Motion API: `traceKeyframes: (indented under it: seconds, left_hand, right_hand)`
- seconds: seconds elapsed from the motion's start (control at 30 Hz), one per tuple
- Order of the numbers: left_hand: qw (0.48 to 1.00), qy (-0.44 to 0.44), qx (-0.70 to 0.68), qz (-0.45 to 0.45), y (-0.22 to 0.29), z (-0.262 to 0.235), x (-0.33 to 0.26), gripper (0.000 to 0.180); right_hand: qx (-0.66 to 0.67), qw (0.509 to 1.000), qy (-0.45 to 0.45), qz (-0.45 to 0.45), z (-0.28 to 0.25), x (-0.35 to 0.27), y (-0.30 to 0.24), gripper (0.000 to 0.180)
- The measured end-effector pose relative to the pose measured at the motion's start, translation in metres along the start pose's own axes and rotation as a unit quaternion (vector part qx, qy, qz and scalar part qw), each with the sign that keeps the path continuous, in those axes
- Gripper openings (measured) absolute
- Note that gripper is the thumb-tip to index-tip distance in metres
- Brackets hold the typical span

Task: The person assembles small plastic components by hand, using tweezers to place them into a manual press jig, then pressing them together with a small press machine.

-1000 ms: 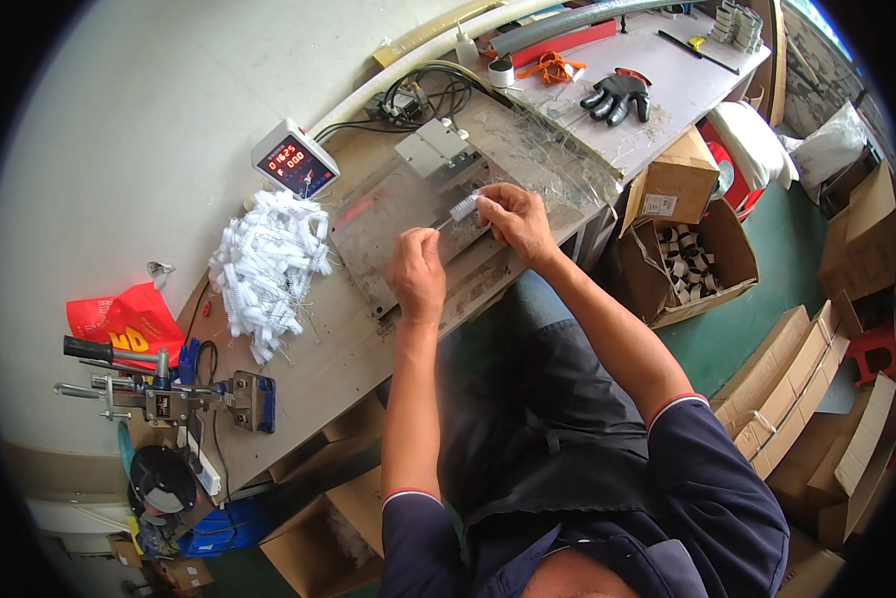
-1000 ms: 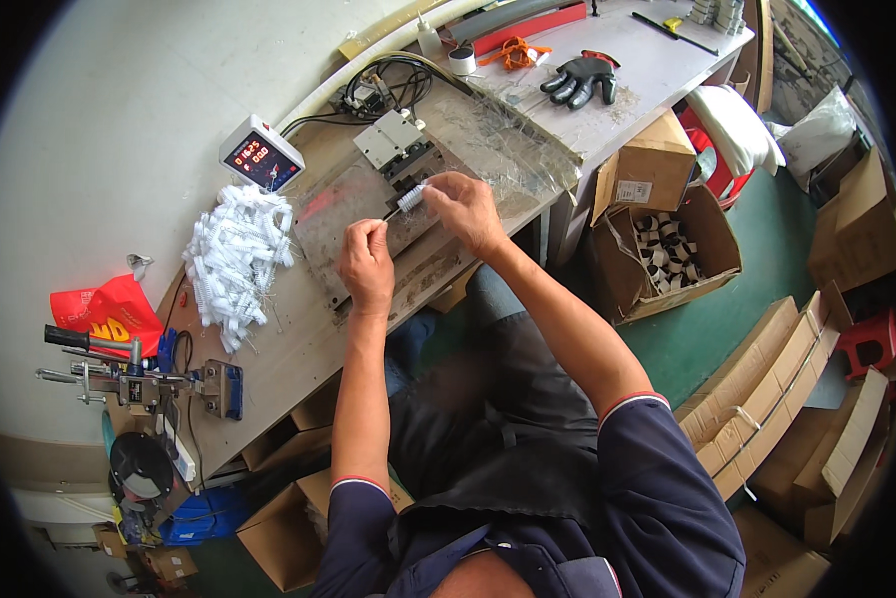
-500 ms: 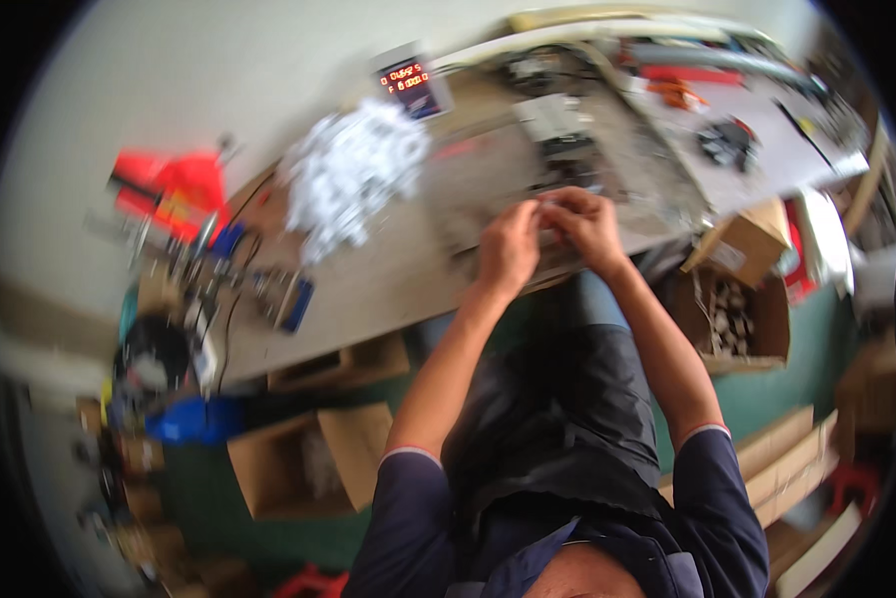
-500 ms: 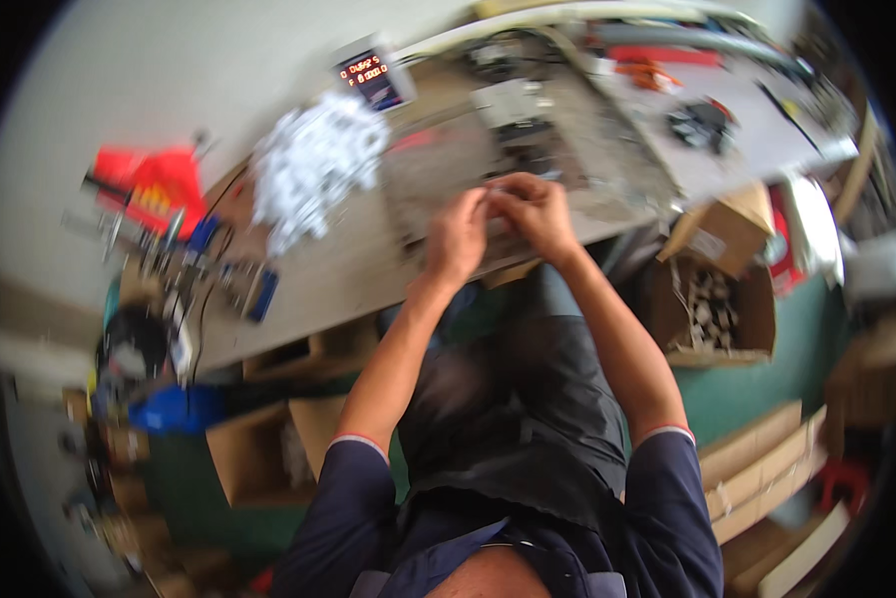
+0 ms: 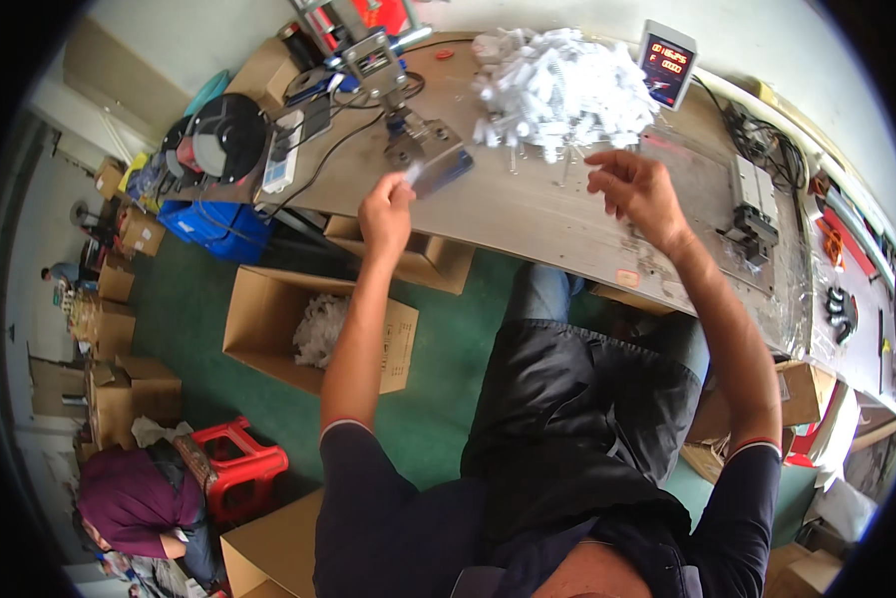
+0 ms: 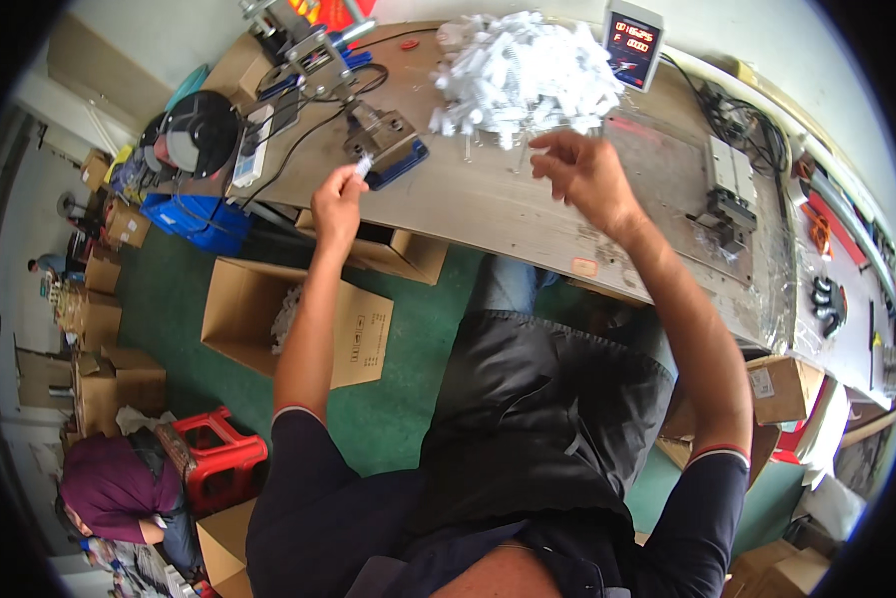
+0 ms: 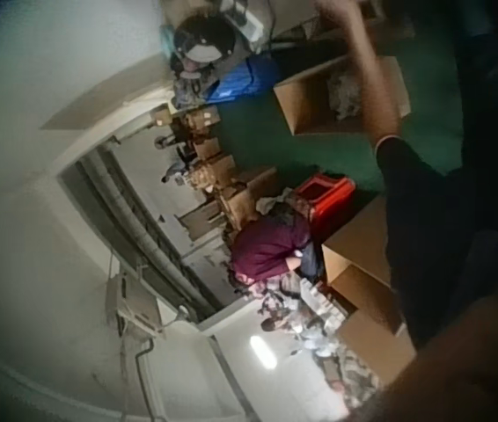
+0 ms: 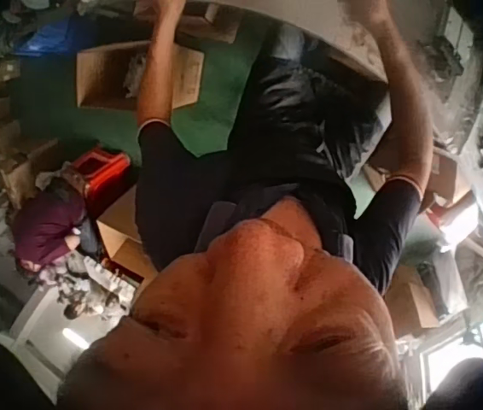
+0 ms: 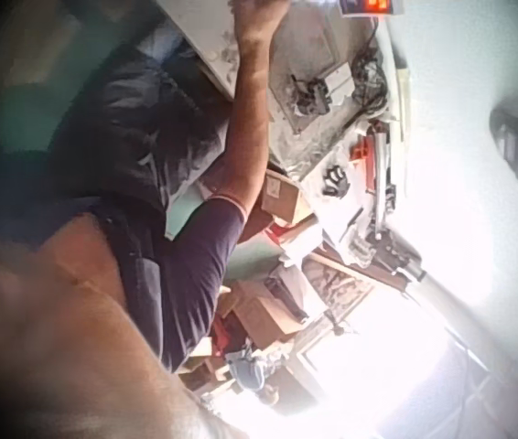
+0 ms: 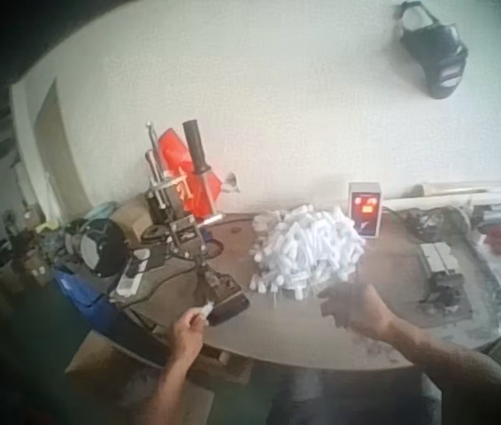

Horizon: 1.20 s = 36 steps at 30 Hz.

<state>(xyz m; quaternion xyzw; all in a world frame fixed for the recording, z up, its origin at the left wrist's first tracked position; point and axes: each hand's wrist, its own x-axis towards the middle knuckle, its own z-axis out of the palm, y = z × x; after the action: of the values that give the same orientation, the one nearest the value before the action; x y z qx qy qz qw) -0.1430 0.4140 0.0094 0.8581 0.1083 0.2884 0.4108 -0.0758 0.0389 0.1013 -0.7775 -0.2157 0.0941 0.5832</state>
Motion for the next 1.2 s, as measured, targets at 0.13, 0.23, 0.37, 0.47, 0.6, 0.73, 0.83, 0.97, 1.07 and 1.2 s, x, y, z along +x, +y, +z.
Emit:
traceKeyframes:
  seconds: [0.13, 0.23, 0.37, 0.47, 0.6, 0.73, 0.83, 0.97, 1.07, 1.2]
  left_hand:
    - [0.998, -0.024, -0.045, -0.023, -0.015, -0.006, 0.048, 0.023]
    - [0.995, -0.043, -0.082, -0.027, -0.013, 0.004, 0.068, 0.024]
    - [0.997, -0.067, -0.040, -0.007, -0.002, 0.009, 0.075, 0.026]
    - [0.998, -0.056, 0.005, 0.026, -0.001, -0.002, 0.074, 0.026]
    - [0.996, -0.075, 0.012, 0.047, 0.007, -0.006, 0.079, 0.028]
    - [0.994, -0.108, 0.019, 0.023, 0.013, -0.003, 0.078, 0.028]
    - [0.994, -0.106, 0.007, 0.029, 0.003, 0.000, 0.080, 0.028]
    - [0.994, -0.107, -0.023, 0.013, -0.006, -0.003, 0.084, 0.027]
    - [0.993, -0.112, -0.038, 0.008, -0.008, 0.000, 0.087, 0.027]
    - [0.992, -0.119, -0.047, -0.004, -0.011, -0.012, 0.084, 0.025]
  right_hand:
    - [-0.081, 0.996, -0.007, -0.040, 0.006, 0.052, -0.050, 0.032]
    - [-0.115, 0.987, 0.024, -0.111, 0.009, 0.094, -0.071, 0.036]
    - [-0.138, 0.979, 0.054, -0.141, 0.020, 0.140, -0.102, 0.027]
    - [-0.051, 0.979, 0.098, -0.170, 0.041, 0.153, -0.147, 0.040]
    - [-0.069, 0.961, 0.096, -0.250, 0.047, 0.186, -0.179, 0.063]
    - [-0.054, 0.939, 0.097, -0.326, 0.058, 0.226, -0.207, 0.088]
    - [-0.006, 0.947, 0.046, -0.318, 0.062, 0.240, -0.245, 0.093]
    - [0.095, 0.971, 0.021, -0.217, 0.068, 0.226, -0.262, 0.077]
    - [0.126, 0.919, -0.291, -0.236, 0.022, 0.189, -0.243, 0.056]
    - [-0.017, 0.935, -0.017, -0.353, 0.066, 0.121, -0.180, 0.033]
